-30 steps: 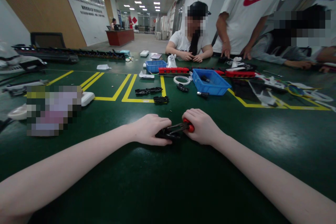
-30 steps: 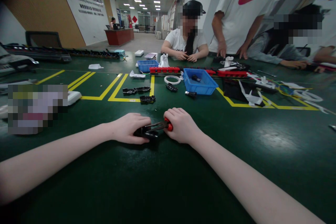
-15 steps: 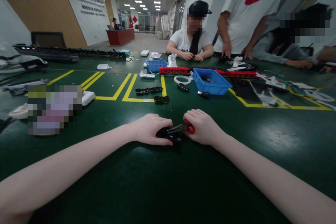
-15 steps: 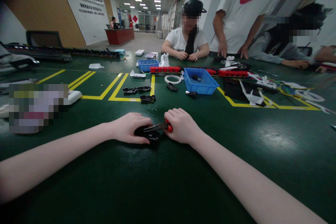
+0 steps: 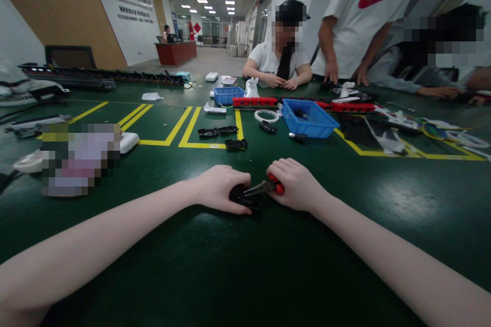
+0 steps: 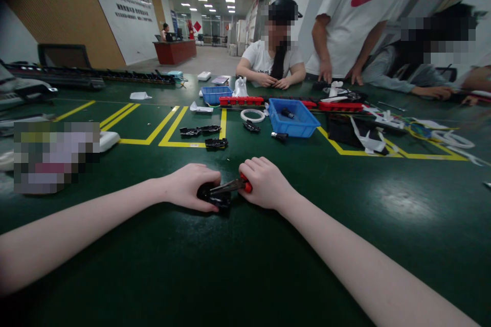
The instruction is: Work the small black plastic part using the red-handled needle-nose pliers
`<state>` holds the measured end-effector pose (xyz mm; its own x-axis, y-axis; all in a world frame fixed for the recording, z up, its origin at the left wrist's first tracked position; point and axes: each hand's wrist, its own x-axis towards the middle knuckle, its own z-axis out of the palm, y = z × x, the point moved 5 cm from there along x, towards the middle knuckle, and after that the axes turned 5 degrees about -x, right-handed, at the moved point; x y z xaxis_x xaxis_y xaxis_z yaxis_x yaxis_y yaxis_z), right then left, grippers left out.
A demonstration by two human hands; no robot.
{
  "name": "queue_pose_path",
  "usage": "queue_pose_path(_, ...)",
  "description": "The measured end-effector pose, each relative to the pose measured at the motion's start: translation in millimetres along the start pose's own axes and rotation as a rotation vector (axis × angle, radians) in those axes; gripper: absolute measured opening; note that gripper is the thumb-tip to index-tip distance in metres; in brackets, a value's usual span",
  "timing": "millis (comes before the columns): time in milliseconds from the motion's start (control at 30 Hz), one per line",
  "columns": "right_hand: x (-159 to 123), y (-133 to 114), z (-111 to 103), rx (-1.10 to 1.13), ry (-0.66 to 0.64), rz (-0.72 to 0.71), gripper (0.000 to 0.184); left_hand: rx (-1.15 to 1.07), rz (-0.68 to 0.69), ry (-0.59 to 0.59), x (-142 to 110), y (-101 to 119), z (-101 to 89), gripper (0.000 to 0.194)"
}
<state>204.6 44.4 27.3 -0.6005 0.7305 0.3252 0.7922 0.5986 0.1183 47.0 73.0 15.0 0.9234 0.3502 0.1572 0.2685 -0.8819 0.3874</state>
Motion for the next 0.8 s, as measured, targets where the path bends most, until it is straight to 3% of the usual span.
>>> queue_pose_path(467,0.8,-3.4,-2.2,-0.074,0.024,-0.009,0.007,-0.109,-0.031,0.018,-1.2,-0.9,-0.3,0.035)
queue_pose_path(800,-0.2,-1.8,-1.1,-0.062,0.03,-0.007,0.01,-0.1,0.008,0.0,-2.6,1.2,1.6,0.055)
